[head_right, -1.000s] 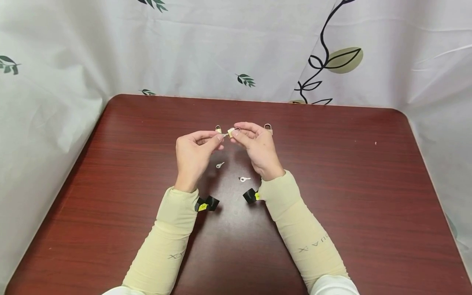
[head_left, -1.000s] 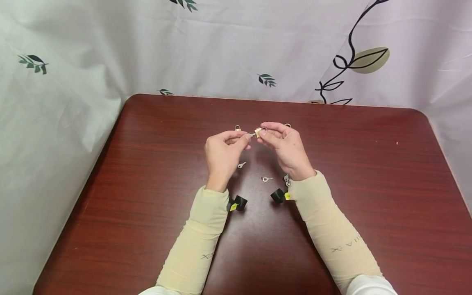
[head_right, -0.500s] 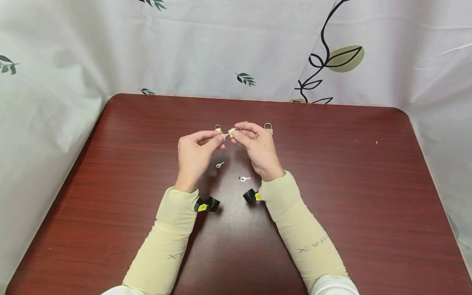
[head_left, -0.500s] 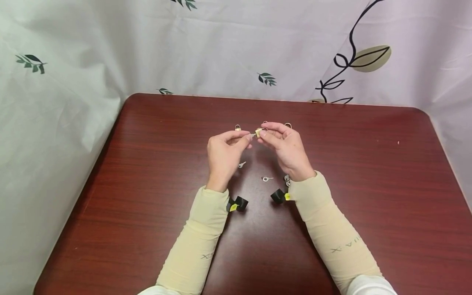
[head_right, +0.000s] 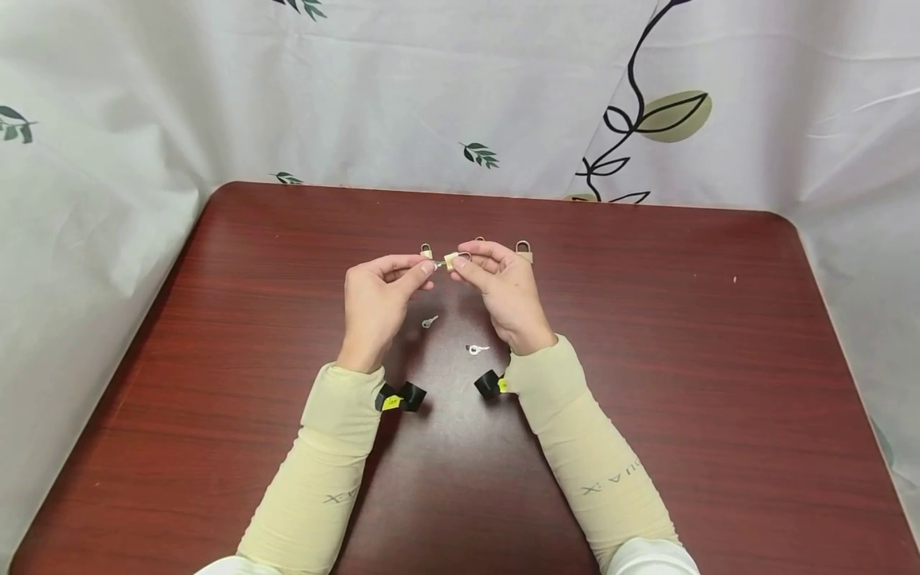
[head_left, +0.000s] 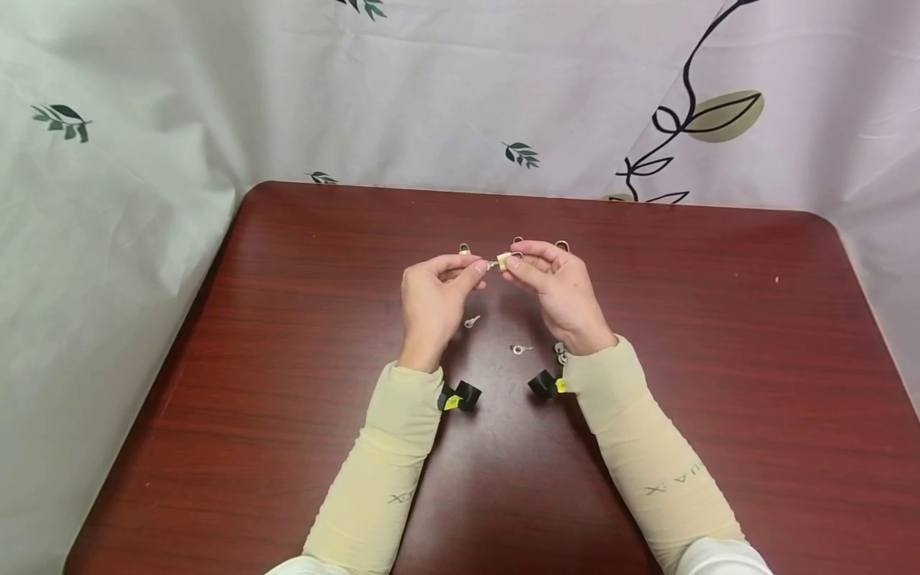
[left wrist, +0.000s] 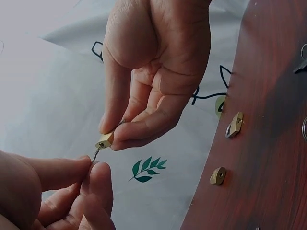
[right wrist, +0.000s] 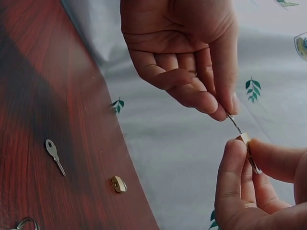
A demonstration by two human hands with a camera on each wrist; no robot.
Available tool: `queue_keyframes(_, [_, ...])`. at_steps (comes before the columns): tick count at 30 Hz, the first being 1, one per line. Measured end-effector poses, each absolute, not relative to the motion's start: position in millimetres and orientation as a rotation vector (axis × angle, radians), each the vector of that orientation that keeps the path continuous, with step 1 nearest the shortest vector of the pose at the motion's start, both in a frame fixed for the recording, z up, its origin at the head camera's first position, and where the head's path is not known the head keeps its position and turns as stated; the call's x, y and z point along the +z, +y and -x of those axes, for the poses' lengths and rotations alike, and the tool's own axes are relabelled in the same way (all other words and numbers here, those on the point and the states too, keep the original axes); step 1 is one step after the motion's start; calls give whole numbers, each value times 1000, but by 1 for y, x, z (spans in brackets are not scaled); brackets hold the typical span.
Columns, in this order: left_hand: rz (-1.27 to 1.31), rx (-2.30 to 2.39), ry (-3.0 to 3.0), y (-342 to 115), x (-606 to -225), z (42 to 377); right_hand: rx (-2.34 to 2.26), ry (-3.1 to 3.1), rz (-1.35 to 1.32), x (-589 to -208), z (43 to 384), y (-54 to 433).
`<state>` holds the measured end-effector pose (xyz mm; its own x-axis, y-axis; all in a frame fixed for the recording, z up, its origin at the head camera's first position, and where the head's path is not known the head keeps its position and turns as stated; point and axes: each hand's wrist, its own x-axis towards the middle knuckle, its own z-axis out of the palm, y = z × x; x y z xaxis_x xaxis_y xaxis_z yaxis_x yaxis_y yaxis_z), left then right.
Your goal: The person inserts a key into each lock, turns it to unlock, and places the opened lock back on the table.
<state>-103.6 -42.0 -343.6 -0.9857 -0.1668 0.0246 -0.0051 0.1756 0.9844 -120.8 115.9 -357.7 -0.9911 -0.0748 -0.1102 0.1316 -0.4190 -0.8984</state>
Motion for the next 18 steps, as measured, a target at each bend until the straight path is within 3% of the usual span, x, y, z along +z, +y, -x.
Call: queue_keyframes(18, [-142, -1834, -2406, -41, -340, 102, -2537, 1646, -82, -355, 119, 116])
